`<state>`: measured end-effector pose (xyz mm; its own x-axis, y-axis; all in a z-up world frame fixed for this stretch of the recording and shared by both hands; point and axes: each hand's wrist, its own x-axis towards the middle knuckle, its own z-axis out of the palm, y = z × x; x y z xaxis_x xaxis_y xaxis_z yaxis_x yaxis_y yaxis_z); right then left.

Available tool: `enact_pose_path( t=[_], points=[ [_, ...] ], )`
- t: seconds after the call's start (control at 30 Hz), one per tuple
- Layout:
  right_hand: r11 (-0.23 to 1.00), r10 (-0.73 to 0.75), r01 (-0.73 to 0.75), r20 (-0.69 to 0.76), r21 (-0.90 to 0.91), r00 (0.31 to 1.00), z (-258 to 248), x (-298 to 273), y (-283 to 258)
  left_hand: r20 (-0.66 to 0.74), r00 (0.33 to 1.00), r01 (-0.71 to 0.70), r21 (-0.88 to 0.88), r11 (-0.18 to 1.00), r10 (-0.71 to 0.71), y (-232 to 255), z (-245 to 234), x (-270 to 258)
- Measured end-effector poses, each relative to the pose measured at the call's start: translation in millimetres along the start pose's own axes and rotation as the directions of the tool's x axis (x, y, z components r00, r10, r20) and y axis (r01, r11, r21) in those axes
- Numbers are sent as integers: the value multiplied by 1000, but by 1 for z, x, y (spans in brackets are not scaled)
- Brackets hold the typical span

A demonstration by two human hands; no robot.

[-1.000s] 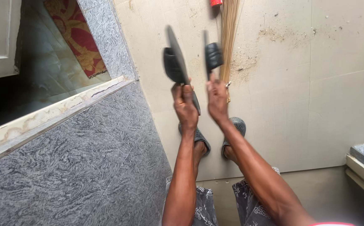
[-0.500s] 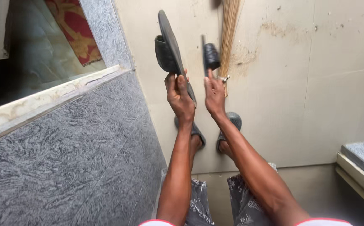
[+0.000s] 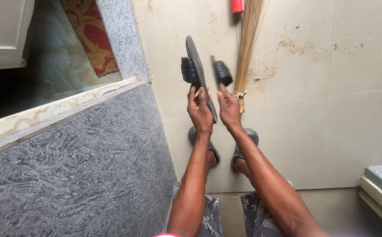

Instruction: The person sweeps the floor using a broom and cleans dust from slippers by hand.

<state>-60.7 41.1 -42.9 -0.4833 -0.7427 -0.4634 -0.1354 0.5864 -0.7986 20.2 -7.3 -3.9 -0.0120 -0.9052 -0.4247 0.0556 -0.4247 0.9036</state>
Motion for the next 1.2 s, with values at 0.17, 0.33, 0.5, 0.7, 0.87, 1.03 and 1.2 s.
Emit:
enact_pose_path(
  t=[0.17, 0.33, 0.5, 0.7, 0.87, 1.03, 1.2],
  points=[
    [937, 49, -41, -14, 347, 999, 0, -10, -31, 94, 978, -207, 272, 940, 188, -20, -3, 4],
    [871, -425, 445, -135, 208, 895, -4, -24, -59, -34, 942, 333, -33, 943, -334, -15, -18, 5],
    [990, -120, 121, 17, -77, 993, 8, -12, -17, -14, 985, 167, -196, 966, -172, 1, -27, -2],
    [982, 88, -96, 54, 163, 995, 15, -50, -40, -15, 994, 110, -100, 989, -112, 5, -43, -21],
    [847, -336, 324, -48, 421, 941, 0, -80, -87, 56, 953, 290, -453, 843, -298, 6, -77, -40],
    [807, -27, 18, 7, 590, 1000, 9, -58, -71, 18, 878, 383, -627, 678, -479, -14, -93, -41],
    [390, 382, -398, 248, 830, 890, 19, -74, -27, -130, 810, 392, -605, 693, -572, -68, -120, -70]
  ],
)
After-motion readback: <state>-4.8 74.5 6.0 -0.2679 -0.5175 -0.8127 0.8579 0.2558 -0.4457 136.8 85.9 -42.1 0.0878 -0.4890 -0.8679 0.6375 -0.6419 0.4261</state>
